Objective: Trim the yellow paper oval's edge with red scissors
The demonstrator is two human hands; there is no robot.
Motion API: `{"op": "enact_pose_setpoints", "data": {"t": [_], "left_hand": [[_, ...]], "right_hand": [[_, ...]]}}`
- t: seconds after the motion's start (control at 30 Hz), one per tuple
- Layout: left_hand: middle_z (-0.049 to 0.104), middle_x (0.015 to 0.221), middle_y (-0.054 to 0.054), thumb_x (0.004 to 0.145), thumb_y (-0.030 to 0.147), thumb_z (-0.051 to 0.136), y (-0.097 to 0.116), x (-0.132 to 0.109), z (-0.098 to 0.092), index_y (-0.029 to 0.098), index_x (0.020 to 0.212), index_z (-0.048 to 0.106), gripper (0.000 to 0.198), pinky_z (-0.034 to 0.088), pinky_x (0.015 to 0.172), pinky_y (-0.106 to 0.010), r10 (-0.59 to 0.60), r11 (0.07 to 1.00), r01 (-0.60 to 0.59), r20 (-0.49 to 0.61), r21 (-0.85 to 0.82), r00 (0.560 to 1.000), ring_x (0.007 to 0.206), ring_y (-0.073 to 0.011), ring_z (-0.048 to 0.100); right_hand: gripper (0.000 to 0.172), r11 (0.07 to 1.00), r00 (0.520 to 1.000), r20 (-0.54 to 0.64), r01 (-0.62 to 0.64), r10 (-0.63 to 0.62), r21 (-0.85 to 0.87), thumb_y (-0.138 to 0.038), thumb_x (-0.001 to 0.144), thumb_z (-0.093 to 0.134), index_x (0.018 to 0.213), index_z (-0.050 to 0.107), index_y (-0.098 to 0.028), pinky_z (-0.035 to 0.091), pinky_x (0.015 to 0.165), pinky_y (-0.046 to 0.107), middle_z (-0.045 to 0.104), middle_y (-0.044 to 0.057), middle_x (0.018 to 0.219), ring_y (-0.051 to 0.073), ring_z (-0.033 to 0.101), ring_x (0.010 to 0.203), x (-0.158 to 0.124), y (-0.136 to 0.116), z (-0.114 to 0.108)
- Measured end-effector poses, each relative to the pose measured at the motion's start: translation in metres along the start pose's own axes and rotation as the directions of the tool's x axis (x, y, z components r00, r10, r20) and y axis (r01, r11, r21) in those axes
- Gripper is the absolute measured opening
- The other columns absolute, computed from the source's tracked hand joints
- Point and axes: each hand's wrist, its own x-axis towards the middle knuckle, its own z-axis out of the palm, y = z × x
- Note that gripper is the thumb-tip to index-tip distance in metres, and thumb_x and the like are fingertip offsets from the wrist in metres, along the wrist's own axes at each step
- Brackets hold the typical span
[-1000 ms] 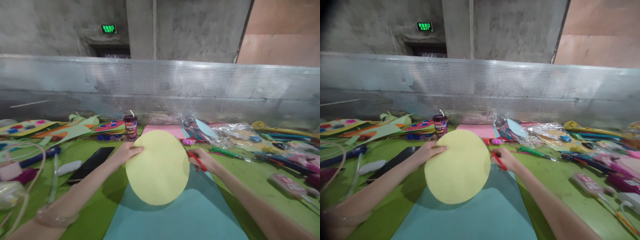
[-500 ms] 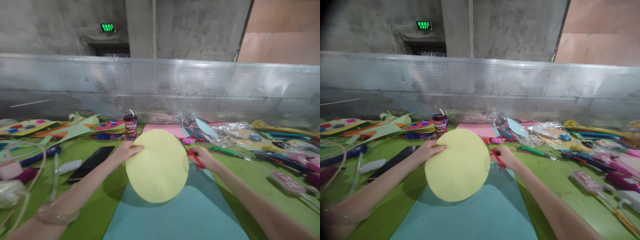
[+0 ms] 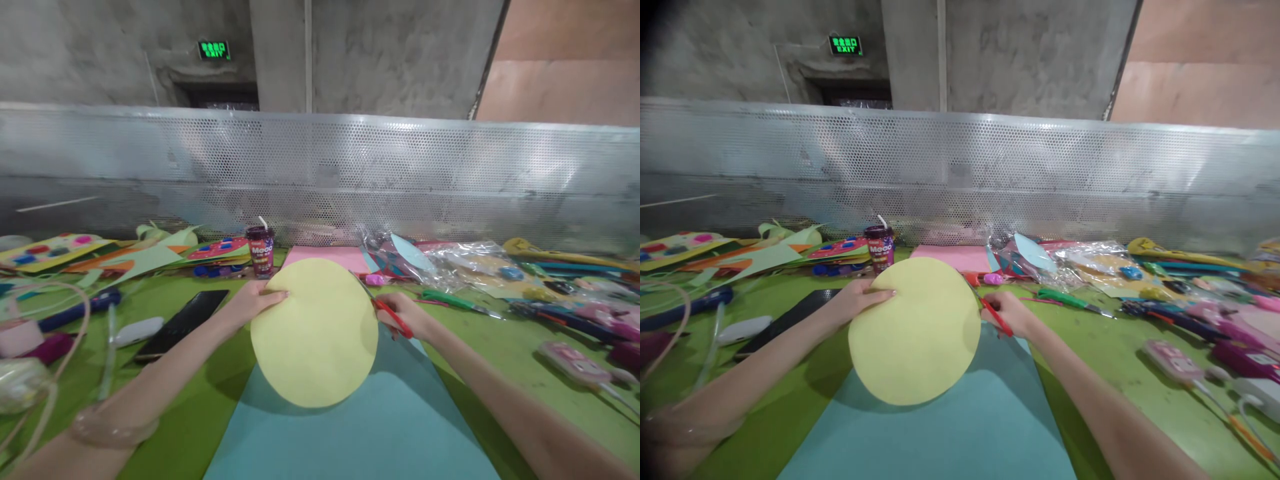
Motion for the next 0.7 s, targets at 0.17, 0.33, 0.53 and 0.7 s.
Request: {"op": "enact_pose_setpoints", "data": {"t": [0.17, 0.33, 0.53, 0.7], "left_hand": [[0.069, 0.081, -0.007, 0.062, 0.04, 0.062, -0.005, 0.004, 0.0, 0.015, 0.085, 0.062, 0.033, 0.05, 0.062, -0.031, 0.006, 1.0, -0.006, -0.002, 0.023, 1.0, 0.071, -0.0231, 0.064], [0.069, 0.082, -0.007, 0.064, 0.039, 0.061, -0.005, 0.004, -0.002, 0.015, 0.086, 0.062, 0.033, 0.05, 0.063, -0.031, 0.014, 0.999, -0.014, 0.003, 0.034, 1.0, 0.072, -0.0228, 0.064], [0.069, 0.082, -0.007, 0.064, 0.037, 0.06, 0.002, -0.002, 0.0, 0.015, 0.086, 0.062, 0.031, 0.049, 0.065, -0.031, 0.001, 0.999, -0.001, 0.016, 0.042, 1.0, 0.073, -0.0229, 0.064], [0.069, 0.083, -0.007, 0.065, 0.037, 0.059, 0.006, -0.005, 0.002, 0.015, 0.087, 0.062, 0.031, 0.049, 0.066, -0.033, -0.003, 0.999, 0.003, 0.018, 0.036, 1.0, 0.074, -0.0234, 0.064]], "right_hand": [[0.014, 1.0, 1.0, 0.013, 0.016, -0.015, -0.004, -0.027, 0.069, 0.043, 0.062, 0.045, -0.015, 0.039, 0.033, 0.018, 0.046, -0.004, 0.047, 0.009, 0.049, 0.037, 0.0, 0.001, 0.0], [0.017, 1.0, 1.0, 0.003, 0.01, -0.01, -0.026, -0.029, 0.07, 0.044, 0.064, 0.048, -0.015, 0.037, 0.031, 0.018, 0.047, -0.003, 0.049, 0.01, 0.05, 0.037, 0.001, 0.006, -0.001], [0.018, 0.999, 1.0, -0.012, 0.017, -0.017, -0.029, -0.03, 0.07, 0.044, 0.06, 0.046, -0.015, 0.038, 0.033, 0.018, 0.045, -0.004, 0.046, 0.009, 0.048, 0.035, 0.001, 0.007, -0.003], [0.014, 1.0, 1.0, -0.009, -0.028, 0.027, -0.006, -0.027, 0.069, 0.044, 0.06, 0.043, -0.016, 0.036, 0.032, 0.016, 0.044, -0.004, 0.044, 0.009, 0.048, 0.035, 0.0, 0.001, -0.002]]}}
